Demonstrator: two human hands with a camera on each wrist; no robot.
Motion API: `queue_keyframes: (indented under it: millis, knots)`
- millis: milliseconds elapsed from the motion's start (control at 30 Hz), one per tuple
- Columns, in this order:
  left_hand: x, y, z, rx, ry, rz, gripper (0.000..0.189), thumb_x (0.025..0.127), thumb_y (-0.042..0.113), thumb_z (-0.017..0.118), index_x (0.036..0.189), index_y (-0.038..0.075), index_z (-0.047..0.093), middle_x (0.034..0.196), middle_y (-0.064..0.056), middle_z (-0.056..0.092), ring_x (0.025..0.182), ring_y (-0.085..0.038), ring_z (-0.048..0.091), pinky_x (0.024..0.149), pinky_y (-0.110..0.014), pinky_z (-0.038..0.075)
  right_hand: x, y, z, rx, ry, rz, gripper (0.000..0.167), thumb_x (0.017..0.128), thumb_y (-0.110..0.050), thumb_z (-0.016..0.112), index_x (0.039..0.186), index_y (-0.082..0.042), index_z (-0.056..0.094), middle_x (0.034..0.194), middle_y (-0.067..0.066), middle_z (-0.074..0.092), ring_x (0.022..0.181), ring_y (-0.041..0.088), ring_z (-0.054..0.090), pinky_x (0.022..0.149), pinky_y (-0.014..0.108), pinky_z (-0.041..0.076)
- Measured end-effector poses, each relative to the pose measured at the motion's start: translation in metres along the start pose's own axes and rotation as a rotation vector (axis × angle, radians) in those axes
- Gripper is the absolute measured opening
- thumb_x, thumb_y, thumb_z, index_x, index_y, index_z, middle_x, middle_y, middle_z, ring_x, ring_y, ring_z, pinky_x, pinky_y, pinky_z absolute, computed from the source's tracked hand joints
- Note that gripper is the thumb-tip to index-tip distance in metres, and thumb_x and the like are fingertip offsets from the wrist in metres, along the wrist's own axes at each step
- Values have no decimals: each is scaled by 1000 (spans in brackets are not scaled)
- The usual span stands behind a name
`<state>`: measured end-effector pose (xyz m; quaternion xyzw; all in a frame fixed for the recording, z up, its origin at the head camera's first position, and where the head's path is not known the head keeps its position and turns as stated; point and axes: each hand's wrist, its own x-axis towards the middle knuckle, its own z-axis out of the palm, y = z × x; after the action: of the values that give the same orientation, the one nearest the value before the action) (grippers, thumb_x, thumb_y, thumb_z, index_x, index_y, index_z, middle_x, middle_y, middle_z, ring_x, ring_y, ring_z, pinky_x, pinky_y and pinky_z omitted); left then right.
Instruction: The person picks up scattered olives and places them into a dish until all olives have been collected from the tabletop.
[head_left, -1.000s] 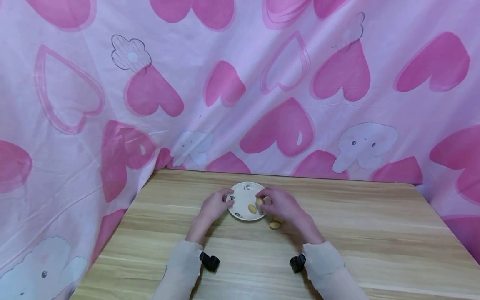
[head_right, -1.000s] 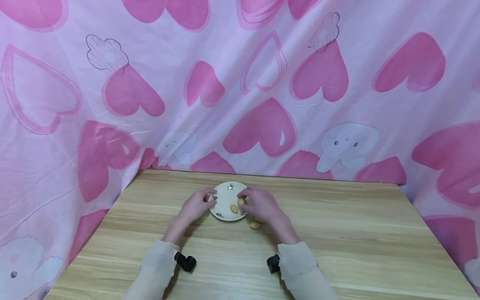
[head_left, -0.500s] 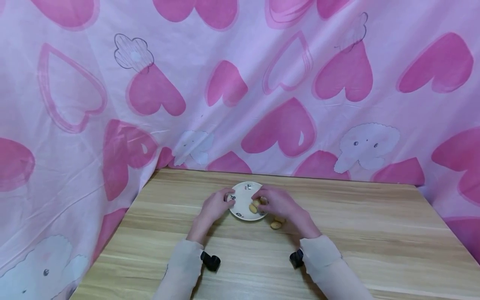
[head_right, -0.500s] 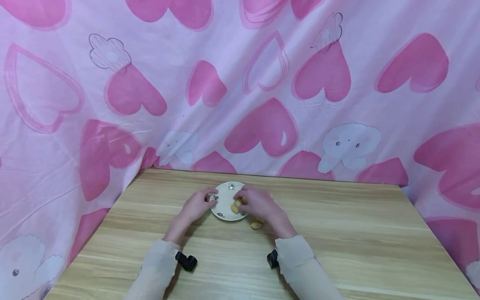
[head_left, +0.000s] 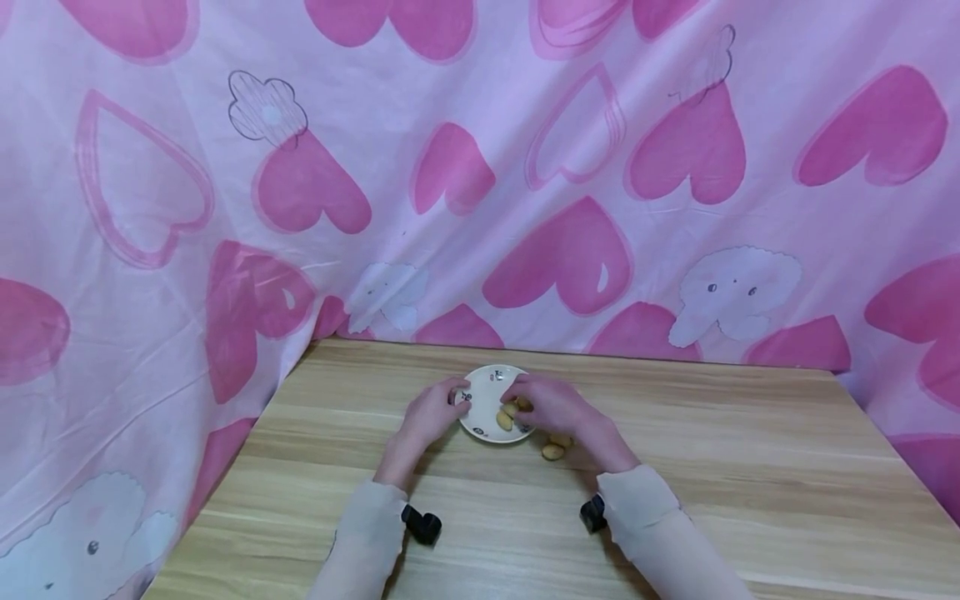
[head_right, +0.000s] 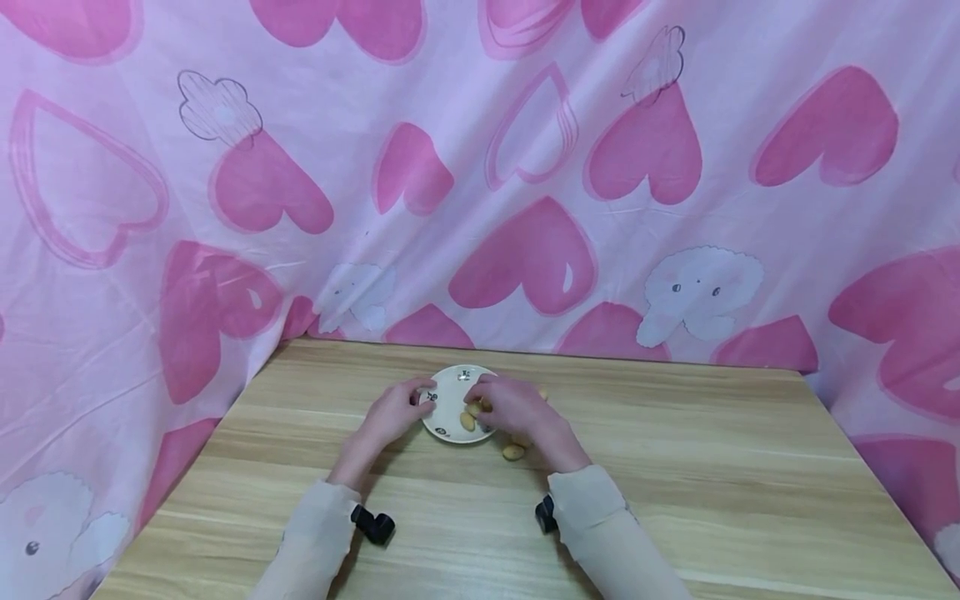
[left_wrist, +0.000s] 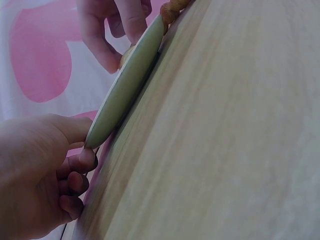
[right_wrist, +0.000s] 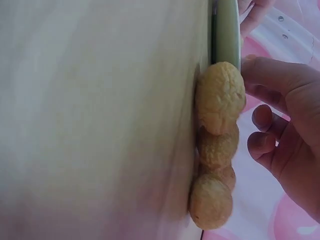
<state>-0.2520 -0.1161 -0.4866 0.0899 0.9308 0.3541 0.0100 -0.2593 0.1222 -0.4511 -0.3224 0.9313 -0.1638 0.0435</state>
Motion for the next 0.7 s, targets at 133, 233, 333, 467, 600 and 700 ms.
queue_keyframes:
  millis: [133, 233, 333, 467, 600, 700]
  knots:
    - [0, -1, 1, -5, -4, -3, 42, 91, 25, 69, 132, 15, 63, 77, 1, 56, 68, -14, 50, 62, -30, 39, -2, 2, -5, 8, 3, 14, 28, 88, -21, 74, 116, -21, 73, 116, -5, 66, 99, 12, 61, 90, 35, 51]
    - [0, 0, 0, -5, -4, -7, 42, 91, 25, 68, 132, 15, 63, 77, 1, 56, 68, -14, 50, 62, -30, 39, -6, 4, -12, 50, 15, 36, 29, 89, -19, 72, 118, -19, 72, 118, -4, 65, 97, 13, 61, 89, 35, 52]
    - [0, 0, 0, -1, -1, -7, 42, 91, 25, 68, 132, 15, 63, 77, 1, 56, 68, -14, 49, 62, -30, 39, -11, 8, -18, 94, 27, 45, 29, 91, -18, 69, 120, -16, 71, 118, -2, 63, 94, 15, 61, 84, 35, 52]
    - [-1, 1, -1, 13, 13, 6, 40, 91, 24, 68, 130, 14, 65, 75, 2, 55, 66, -13, 48, 59, -29, 37, -16, 17, -24, 121, 60, 61, 30, 93, -20, 69, 122, -14, 69, 120, 0, 64, 100, 19, 63, 86, 39, 53]
    - [-1, 2, -1, 21, 21, 17, 39, 91, 23, 69, 129, 13, 65, 74, 2, 54, 64, -12, 47, 58, -29, 36, -20, 27, -29, 127, 83, 123, 29, 93, -23, 68, 122, -17, 69, 125, -2, 64, 115, 22, 61, 98, 44, 50]
    - [-1, 2, 0, 18, 18, 10, 39, 91, 22, 69, 129, 13, 65, 74, 2, 54, 64, -13, 47, 58, -29, 36, -24, 34, -31, 143, 93, 160, 28, 94, -24, 67, 121, -18, 70, 127, 0, 64, 121, 23, 59, 101, 46, 48]
